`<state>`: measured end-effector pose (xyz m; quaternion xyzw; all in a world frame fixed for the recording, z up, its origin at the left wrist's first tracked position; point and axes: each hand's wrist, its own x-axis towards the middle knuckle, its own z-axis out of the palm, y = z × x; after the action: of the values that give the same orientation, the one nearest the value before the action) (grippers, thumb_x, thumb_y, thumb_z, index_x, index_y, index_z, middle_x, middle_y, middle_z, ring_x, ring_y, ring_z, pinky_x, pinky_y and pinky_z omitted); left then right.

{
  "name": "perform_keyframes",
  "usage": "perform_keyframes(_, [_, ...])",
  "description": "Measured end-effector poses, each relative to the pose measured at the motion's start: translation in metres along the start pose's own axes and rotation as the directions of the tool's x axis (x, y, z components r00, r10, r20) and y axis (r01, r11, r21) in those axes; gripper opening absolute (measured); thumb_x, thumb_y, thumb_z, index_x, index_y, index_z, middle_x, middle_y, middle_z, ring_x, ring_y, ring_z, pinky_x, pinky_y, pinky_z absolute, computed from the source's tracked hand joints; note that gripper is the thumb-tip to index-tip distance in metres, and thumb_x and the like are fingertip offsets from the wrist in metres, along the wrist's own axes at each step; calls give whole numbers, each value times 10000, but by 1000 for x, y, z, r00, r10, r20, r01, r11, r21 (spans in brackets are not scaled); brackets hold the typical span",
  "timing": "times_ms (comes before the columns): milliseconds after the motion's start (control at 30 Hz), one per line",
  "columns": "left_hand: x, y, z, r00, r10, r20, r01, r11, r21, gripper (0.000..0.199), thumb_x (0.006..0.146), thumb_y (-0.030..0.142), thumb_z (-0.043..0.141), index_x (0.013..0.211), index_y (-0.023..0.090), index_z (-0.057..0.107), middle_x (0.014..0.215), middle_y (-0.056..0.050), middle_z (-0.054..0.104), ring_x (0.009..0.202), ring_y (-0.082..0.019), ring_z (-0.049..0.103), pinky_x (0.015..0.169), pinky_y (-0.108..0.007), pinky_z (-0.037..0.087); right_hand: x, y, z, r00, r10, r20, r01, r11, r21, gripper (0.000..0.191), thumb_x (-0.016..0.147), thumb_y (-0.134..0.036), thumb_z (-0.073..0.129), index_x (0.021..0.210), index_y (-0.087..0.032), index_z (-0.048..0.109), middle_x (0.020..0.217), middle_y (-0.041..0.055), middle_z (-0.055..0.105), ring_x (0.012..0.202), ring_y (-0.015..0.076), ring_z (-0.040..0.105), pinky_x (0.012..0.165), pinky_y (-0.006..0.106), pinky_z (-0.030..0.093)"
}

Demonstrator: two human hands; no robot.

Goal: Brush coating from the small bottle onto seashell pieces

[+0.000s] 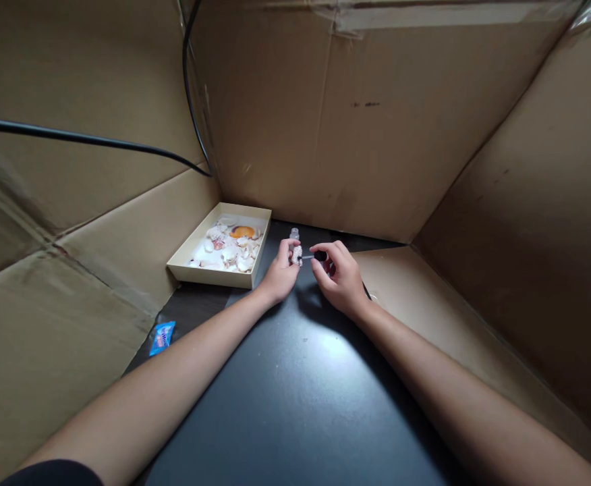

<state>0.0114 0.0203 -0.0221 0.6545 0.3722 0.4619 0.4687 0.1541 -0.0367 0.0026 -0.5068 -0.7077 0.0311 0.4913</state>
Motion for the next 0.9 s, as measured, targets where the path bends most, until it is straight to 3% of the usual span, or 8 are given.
perform_keyframes(433, [-1, 6, 1, 998, -51, 43, 53, 997, -63, 394, 753, 71, 505, 1104, 200, 381, 855, 16, 547, 669, -70, 475, 663, -203, 400, 0, -1, -1, 1000, -11, -13, 11, 1000, 7, 154, 844, -226, 555, 985, -209, 613, 818, 8, 515, 629, 118, 494, 624, 264, 432])
perform_keyframes(900, [1, 0, 0, 1000, -18, 19, 18, 1000, 0, 405, 780, 113, 530, 1169, 208, 470, 978, -38, 593, 740, -105, 533, 740, -269, 481, 0, -2, -1, 1000, 4, 9, -4, 1000, 11, 149, 850, -229, 551, 985, -203, 610, 817, 9, 526, 642, 123, 501, 623, 266, 425])
